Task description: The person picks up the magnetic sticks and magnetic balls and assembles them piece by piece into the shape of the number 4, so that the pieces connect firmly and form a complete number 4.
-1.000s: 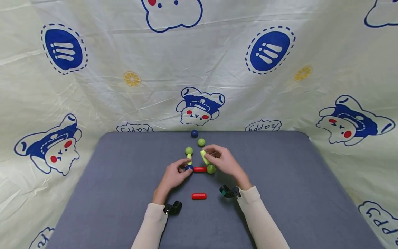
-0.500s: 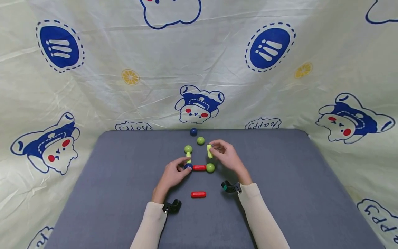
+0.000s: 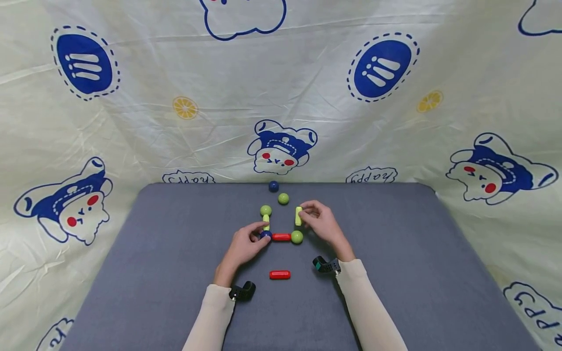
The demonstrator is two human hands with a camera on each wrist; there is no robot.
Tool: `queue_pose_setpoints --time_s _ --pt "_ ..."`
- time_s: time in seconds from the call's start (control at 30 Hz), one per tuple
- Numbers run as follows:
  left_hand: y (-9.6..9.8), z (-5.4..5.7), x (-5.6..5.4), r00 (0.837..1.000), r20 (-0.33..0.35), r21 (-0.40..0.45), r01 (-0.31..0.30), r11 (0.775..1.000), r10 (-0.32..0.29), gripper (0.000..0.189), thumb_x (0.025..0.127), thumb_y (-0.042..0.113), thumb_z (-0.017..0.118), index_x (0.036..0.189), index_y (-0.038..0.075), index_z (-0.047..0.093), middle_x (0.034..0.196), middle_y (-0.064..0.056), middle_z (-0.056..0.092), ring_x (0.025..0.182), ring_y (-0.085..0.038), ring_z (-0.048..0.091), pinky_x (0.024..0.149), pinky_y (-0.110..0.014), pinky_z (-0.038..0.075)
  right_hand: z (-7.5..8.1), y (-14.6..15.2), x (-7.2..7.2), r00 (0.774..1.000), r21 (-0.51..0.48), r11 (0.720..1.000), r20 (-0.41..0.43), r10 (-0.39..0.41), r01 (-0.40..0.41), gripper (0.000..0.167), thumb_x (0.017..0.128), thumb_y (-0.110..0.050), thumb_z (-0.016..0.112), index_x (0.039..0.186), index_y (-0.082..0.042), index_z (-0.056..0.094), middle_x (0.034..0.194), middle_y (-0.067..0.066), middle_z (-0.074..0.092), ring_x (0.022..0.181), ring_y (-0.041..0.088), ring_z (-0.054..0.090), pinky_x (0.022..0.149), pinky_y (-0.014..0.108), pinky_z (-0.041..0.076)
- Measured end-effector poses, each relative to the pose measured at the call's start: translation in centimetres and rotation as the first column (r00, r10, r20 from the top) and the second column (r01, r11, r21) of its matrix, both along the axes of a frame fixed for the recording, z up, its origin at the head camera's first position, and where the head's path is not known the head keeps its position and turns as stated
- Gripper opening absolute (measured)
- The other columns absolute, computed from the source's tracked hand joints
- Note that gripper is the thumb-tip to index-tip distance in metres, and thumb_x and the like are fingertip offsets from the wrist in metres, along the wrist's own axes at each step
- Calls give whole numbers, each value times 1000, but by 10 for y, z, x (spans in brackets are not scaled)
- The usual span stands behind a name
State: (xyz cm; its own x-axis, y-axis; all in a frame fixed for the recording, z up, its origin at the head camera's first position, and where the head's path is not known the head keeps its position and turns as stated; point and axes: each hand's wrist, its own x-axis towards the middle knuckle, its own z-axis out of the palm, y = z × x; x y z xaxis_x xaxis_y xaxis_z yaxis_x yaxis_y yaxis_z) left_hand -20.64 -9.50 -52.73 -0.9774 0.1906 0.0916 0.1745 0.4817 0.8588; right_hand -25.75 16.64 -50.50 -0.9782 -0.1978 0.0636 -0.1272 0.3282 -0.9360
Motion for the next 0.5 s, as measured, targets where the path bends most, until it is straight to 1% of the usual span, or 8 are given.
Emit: queue_pose_setpoints --time_s 0.1,0.17,0.37,0.4,0.5 --pt "0 1 0 1000 4 3 -1 1000 1 38 94 18 75 132 14 70 106 -7 68 75 -12 54 68 -25 44 -2 0 -2 1000 3 1000 2 4 -4 32 102 -18 66 128 1 62 112 22 69 79 16 67 71 34 57" --pt "0 1 0 1000 5 3 0 1000 0 38 94 18 75 132 14 69 106 -7 68 75 -12 54 68 -25 44 -3 0 -2 1000 14 1000 3 4 -4 34 102 -18 66 129 1 61 113 23 69 80 18 67 72 35 57" --pt "0 1 0 1000 1 3 3 1000 -3 38 95 18 74 133 13 69 106 -7 67 75 -12 54 68 -25 44 -6 -3 -2 1000 31 999 12 18 -18 35 103 -14 63 132 6 59 115 28 68 86 33 69 77 48 58" --pt "0 0 0 1000 1 2 3 1000 -3 39 95 18 74 133 13 69 106 -7 67 75 -12 54 68 -25 44 -6 -4 -1 1000 33 999 14 20 -21 34 103 -12 62 132 7 59 115 29 68 87 36 69 78 51 58" --pt "-1 0 0 1000 0 -2 1 1000 -1 39 95 18 74 133 13 69 106 -7 67 75 -12 54 68 -26 45 6 -8 5 999 43 999 16 29 -30 32 103 -9 61 130 9 60 113 31 68 88 39 68 79 54 57"
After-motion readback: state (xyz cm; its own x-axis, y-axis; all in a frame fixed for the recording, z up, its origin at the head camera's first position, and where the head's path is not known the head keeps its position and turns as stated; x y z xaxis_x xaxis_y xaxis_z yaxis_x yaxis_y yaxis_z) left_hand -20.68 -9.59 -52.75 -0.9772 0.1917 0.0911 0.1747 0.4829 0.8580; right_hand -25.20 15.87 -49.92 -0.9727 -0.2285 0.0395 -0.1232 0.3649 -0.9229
